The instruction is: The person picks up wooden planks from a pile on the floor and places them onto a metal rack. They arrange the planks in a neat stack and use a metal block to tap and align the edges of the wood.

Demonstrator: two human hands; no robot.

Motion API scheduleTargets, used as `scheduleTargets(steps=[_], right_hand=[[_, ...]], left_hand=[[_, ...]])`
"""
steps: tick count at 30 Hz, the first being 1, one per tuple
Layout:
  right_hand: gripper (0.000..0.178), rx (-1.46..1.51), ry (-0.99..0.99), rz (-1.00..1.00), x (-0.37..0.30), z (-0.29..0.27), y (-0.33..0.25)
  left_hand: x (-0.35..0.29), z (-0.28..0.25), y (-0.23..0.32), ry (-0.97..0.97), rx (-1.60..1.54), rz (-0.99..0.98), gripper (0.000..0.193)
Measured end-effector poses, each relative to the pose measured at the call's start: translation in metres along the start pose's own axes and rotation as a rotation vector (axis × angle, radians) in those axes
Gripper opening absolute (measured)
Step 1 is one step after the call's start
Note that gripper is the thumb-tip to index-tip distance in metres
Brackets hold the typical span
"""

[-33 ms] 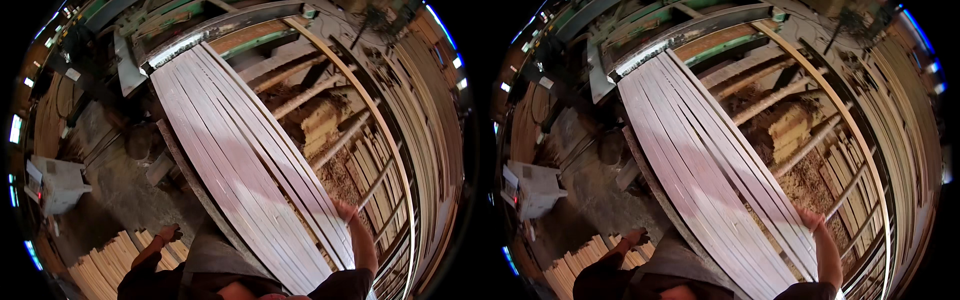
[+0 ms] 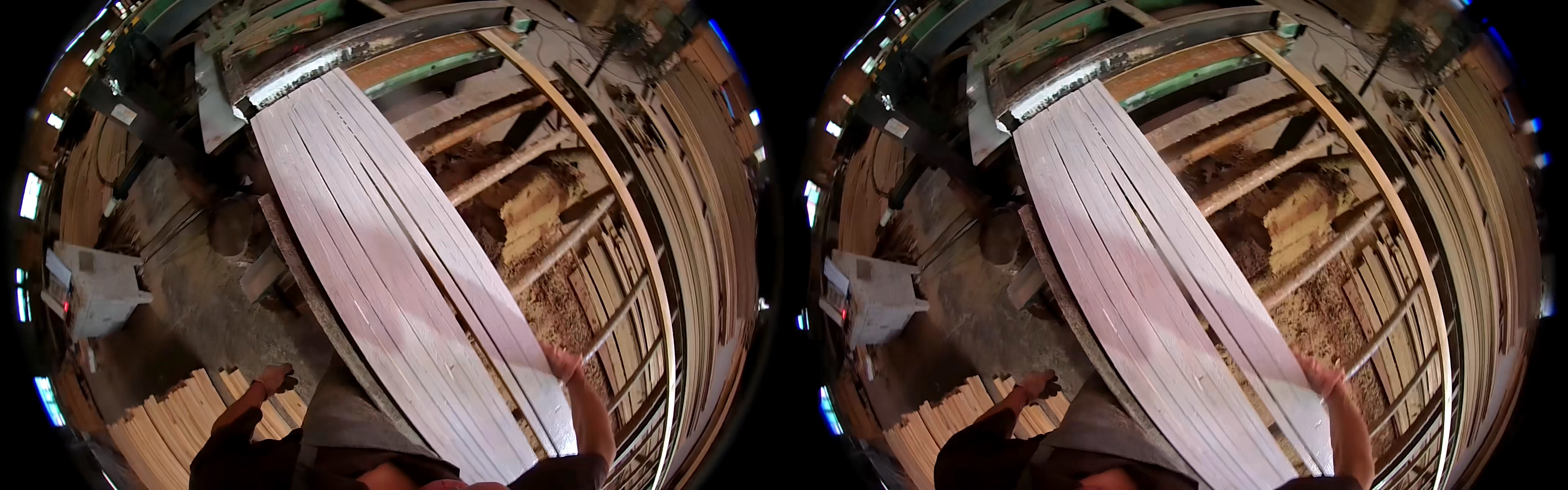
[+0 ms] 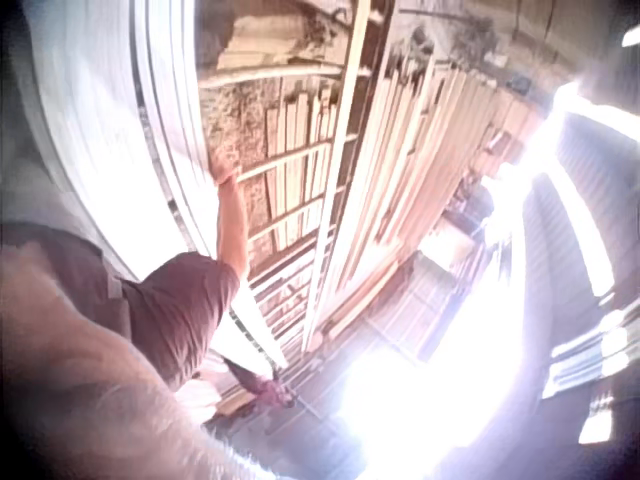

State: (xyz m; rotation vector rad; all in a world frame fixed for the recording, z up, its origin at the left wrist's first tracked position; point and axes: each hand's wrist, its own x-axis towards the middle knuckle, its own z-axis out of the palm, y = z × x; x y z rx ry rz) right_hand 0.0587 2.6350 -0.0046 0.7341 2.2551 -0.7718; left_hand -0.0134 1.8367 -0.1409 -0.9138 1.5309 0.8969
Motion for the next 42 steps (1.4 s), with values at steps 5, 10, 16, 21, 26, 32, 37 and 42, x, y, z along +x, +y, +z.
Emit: scheduleTargets(steps=[5,10,16,21,26,32,37,42], right_hand=[[0.05,0.03,-0.203,-0.081,-0.017,0.015,-0.026],[0.056,0.055,-0.348,-0.201,-0.026,0.027,-0.02],[0.065,0.243,-0.314,-0.562,-0.002,0.022,0.045],[0.064,-0.015,-0.179,-0.109,0.041,-0.073,0.056],[0.045,0.617,0.821,0.072,-0.009,-0.166,0.017],[0.058,0.471,-0.105,-0.03,-0.161,-0.022,-0.063],[0.051,1.062,0.058,0.225,-0.127,0.053,-0.04],[0.045,1.592,0.646,-0.118,-0.027,0.037,-0.013]], left_hand=[[-0.018,0.031,0.034,0.02,-0.027,0.014,0.059],[-0.02,0.055,0.076,0.076,0.057,0.031,0.051],[-0.016,0.046,0.081,0.04,-0.027,0.071,0.047],[-0.002,0.031,0.064,0.039,0.264,0.366,0.04],[0.048,0.011,0.05,-0.121,0.477,0.438,0.034],[0.079,0.011,0.06,-0.116,0.692,0.452,0.03],[0.056,0.027,0.09,-0.085,0.694,0.626,0.034],[0.047,0.027,0.102,0.09,1.48,1.218,0.029]])
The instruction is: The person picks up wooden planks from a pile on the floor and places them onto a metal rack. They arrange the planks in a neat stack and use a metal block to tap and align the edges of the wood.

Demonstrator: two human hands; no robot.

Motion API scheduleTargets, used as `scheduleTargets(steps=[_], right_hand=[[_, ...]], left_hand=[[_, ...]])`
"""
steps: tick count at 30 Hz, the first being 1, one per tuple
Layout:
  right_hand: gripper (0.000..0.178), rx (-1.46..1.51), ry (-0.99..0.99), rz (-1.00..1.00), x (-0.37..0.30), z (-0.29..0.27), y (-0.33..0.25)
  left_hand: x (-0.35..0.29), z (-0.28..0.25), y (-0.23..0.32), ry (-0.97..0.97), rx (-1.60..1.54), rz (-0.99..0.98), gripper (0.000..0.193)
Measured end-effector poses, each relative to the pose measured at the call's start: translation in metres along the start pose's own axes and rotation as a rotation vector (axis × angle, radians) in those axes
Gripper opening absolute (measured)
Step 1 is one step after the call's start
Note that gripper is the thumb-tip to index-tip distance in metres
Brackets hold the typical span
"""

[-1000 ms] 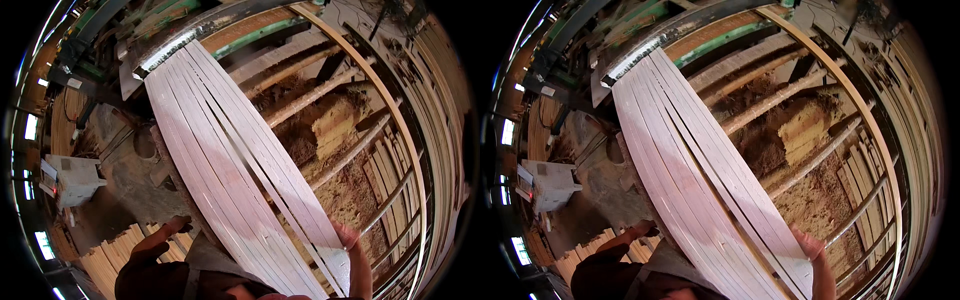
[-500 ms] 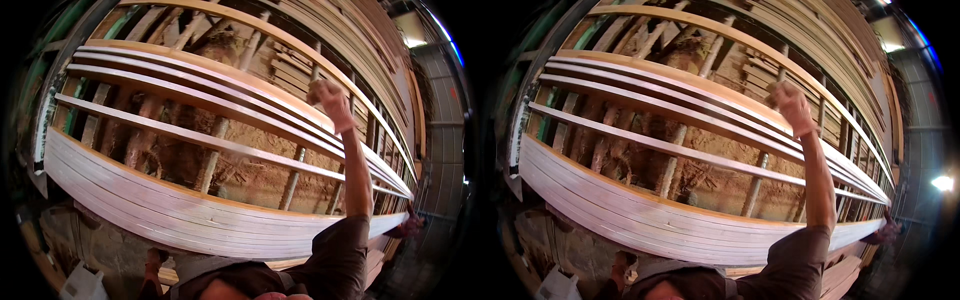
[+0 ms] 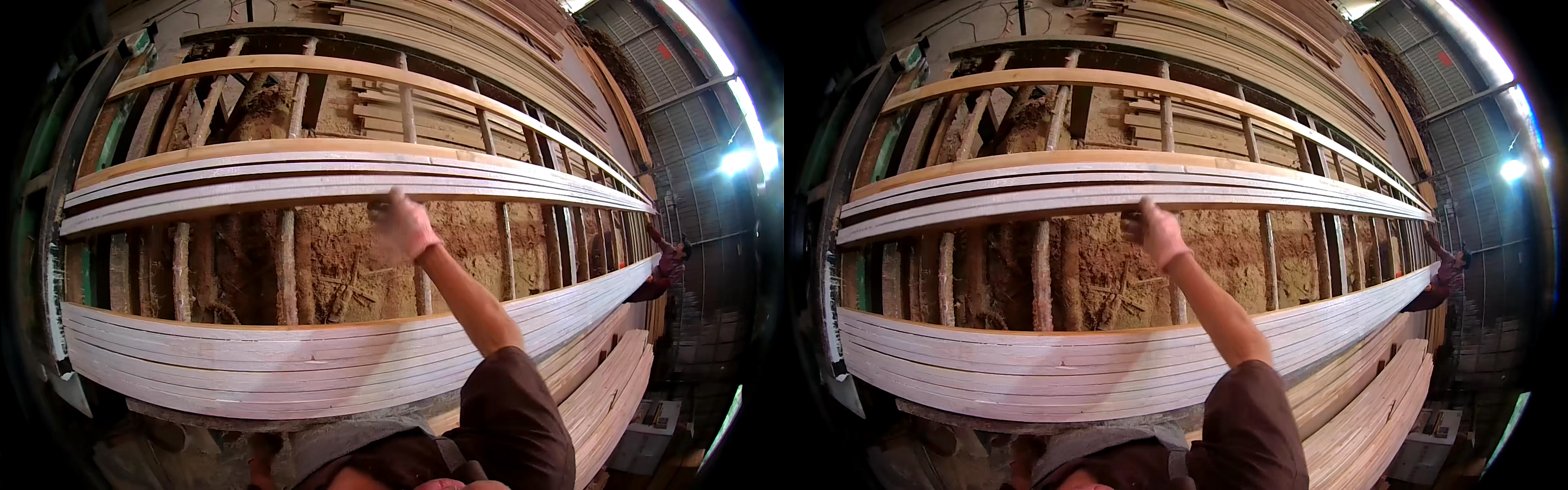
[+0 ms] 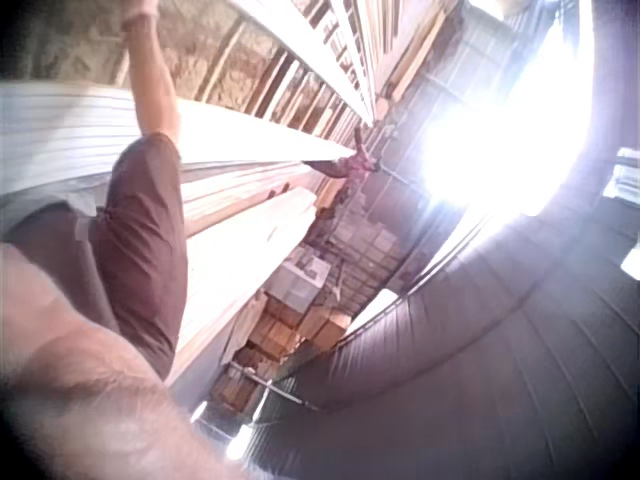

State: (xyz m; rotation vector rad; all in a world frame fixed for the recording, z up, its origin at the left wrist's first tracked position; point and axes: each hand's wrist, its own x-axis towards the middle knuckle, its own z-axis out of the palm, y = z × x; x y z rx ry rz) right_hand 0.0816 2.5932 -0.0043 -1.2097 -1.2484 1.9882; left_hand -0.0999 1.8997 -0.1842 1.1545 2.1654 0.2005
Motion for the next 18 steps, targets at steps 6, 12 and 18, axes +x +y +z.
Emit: scheduleTargets(steps=[6,12,18], right_hand=[[0.067,0.277,0.147,-0.033,0.051,-0.009,0.002],[0.052,0.3,0.282,-0.088,0.056,-0.006,0.012],[0.066,0.3,0.395,-0.165,0.088,-0.012,0.005]], left_hand=[[-0.014,-0.001,-0.008,-0.271,-0.768,-0.405,0.028],[-0.016,0.002,-0.001,-0.162,-1.359,-1.042,0.032],[0.016,0.014,-0.027,-0.116,-1.171,-0.799,0.025]])
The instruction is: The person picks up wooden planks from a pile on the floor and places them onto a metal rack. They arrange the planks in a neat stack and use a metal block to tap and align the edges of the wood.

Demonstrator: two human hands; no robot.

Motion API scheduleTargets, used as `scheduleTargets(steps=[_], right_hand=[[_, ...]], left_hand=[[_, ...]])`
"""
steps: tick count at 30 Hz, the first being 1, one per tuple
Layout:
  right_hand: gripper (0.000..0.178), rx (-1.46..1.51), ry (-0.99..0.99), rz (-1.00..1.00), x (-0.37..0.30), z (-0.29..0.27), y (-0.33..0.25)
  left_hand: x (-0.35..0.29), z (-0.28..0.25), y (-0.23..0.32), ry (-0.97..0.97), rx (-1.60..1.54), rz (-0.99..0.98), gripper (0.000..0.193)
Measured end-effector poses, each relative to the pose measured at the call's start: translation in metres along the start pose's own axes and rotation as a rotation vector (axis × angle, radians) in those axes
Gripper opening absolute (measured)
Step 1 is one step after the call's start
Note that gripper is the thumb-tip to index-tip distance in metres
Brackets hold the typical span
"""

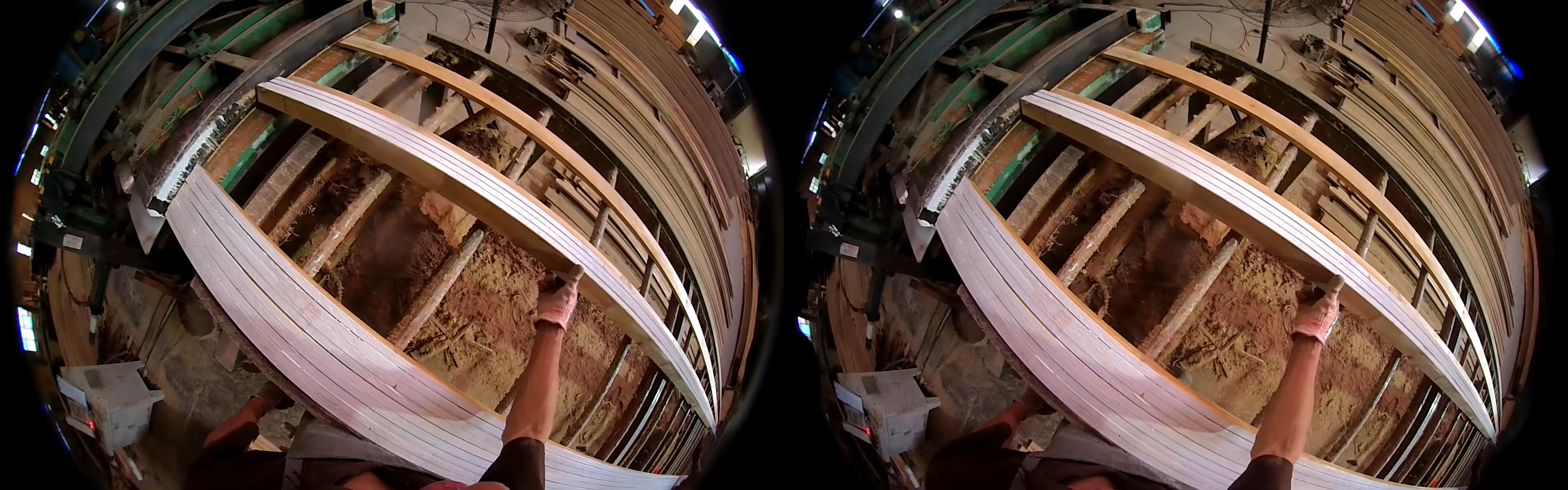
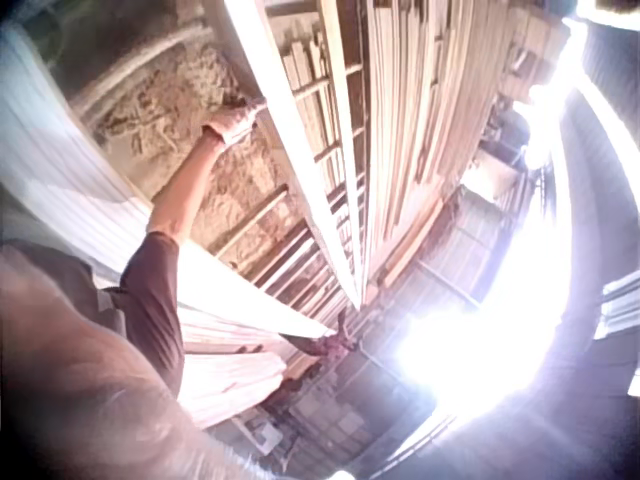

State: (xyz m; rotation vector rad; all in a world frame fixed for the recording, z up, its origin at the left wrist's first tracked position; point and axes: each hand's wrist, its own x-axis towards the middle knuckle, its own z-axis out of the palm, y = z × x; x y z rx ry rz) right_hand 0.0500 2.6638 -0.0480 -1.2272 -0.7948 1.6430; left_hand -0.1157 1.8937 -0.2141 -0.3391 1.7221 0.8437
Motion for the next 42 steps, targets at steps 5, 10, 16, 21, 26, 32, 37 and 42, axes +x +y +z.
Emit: scheduleTargets(steps=[5,10,16,21,26,32,37,42], right_hand=[[0.067,0.188,-0.171,0.086,0.041,0.012,-0.008],[0.085,0.447,-0.402,-0.02,0.055,0.026,0.001],[0.075,0.617,-0.279,0.008,0.09,0.055,-0.016],[0.059,0.603,-0.212,-0.038,0.149,0.074,-0.022],[0.051,0.572,-0.243,0.015,0.168,0.063,-0.02],[0.039,0.583,-0.231,0.0,0.162,0.07,-0.031],[0.03,0.559,-0.155,0.047,0.146,0.067,-0.037],[0.024,0.571,-0.108,0.127,0.109,0.054,-0.027]], left_hand=[[0.001,-0.017,0.002,-0.109,0.931,0.338,0.03],[-0.035,-0.008,0.008,0.063,0.052,-0.087,0.048],[-0.066,-0.002,0.014,0.122,-0.136,-0.274,0.052],[-0.06,-0.007,0.005,0.141,-0.233,-0.291,0.052],[-0.057,-0.01,-0.008,0.139,-0.268,-0.335,0.05],[-0.07,-0.006,-0.006,0.084,0.276,-0.017,0.044],[-0.057,-0.01,-0.01,0.039,0.421,0.026,0.04],[-0.027,-0.027,-0.024,-0.028,1.267,0.548,0.037]])
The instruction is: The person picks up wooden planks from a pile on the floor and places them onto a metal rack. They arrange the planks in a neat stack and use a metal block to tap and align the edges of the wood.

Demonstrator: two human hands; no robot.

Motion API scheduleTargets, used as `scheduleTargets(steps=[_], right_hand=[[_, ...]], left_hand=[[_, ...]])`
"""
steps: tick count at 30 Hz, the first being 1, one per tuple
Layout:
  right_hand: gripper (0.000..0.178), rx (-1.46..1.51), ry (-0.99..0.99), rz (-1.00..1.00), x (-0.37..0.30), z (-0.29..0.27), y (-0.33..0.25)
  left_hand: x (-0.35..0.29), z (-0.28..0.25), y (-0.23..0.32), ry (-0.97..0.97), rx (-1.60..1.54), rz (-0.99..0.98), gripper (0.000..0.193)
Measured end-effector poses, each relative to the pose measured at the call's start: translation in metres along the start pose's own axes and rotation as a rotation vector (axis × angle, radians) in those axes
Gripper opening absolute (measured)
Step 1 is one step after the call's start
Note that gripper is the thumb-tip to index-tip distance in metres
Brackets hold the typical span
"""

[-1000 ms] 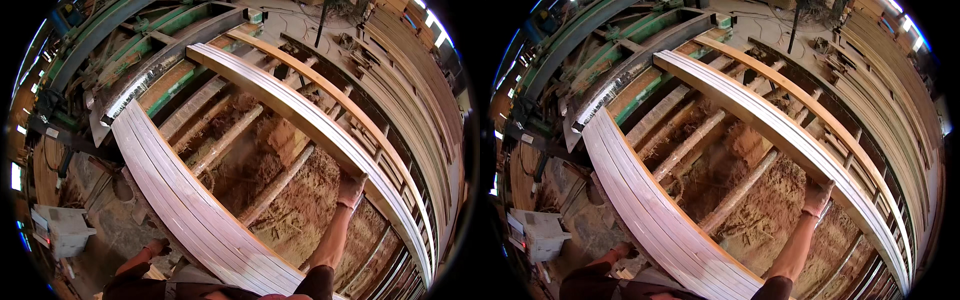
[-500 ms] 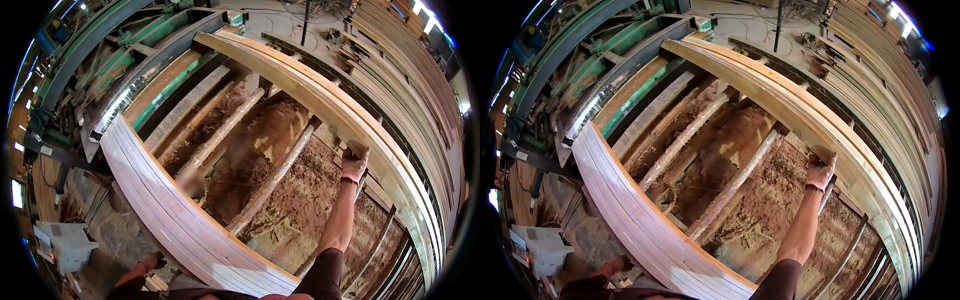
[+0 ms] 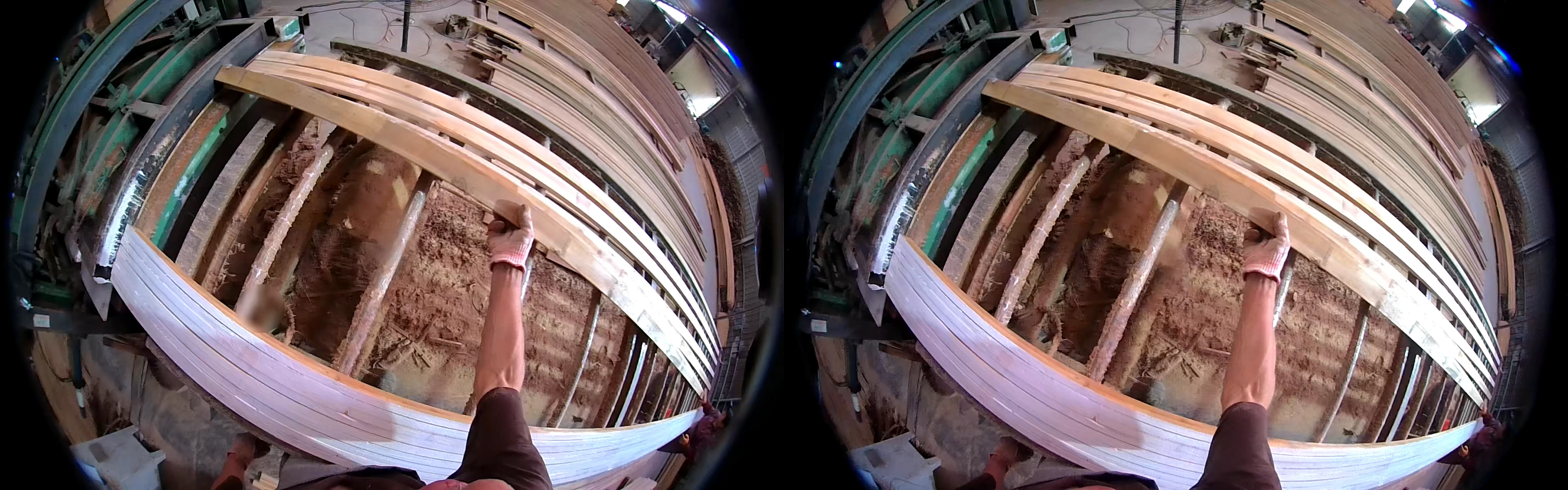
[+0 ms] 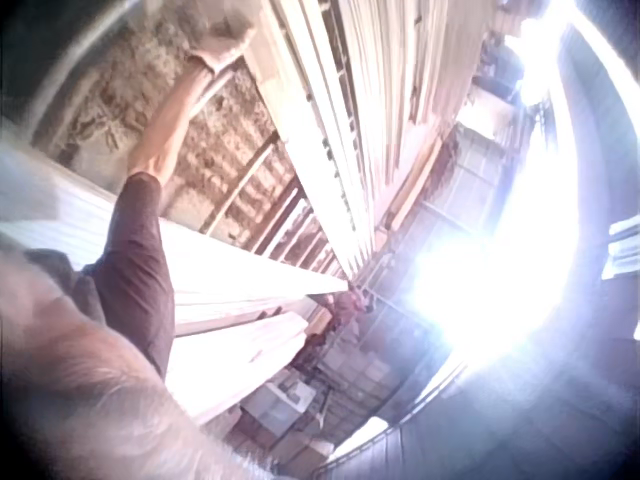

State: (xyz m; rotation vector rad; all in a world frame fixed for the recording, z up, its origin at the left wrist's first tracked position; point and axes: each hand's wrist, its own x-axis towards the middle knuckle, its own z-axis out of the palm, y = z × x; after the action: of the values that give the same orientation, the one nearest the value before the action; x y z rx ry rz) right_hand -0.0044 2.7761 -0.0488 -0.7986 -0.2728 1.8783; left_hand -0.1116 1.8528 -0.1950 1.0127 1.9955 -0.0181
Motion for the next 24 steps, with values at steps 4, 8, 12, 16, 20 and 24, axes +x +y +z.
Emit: scheduleTargets(steps=[4,8,12,16,20,24], right_hand=[[0.032,-0.098,0.073,-0.003,-0.03,-0.009,0.003],[0.038,-0.164,0.077,0.048,-0.06,-0.016,0.006],[0.038,-0.252,0.153,0.115,-0.094,-0.031,0.012],[0.039,-0.309,0.174,0.17,-0.114,-0.042,0.011],[0.037,-0.37,0.218,0.149,-0.12,-0.035,0.011],[0.039,-0.428,0.291,0.12,-0.151,-0.041,0.012]], left_hand=[[0.014,0.002,0.006,-0.112,0.166,-0.111,0.033],[0.019,-0.012,0.043,0.084,-1.434,-0.621,0.041],[0.022,-0.024,0.062,0.212,0.011,-0.086,0.041],[0.043,-0.013,0.042,-0.132,-1.797,-0.484,0.05],[0.062,0.003,0.018,0.122,-0.811,-0.038,0.058],[0.053,-0.002,0.022,0.212,-0.917,0.043,0.058]])
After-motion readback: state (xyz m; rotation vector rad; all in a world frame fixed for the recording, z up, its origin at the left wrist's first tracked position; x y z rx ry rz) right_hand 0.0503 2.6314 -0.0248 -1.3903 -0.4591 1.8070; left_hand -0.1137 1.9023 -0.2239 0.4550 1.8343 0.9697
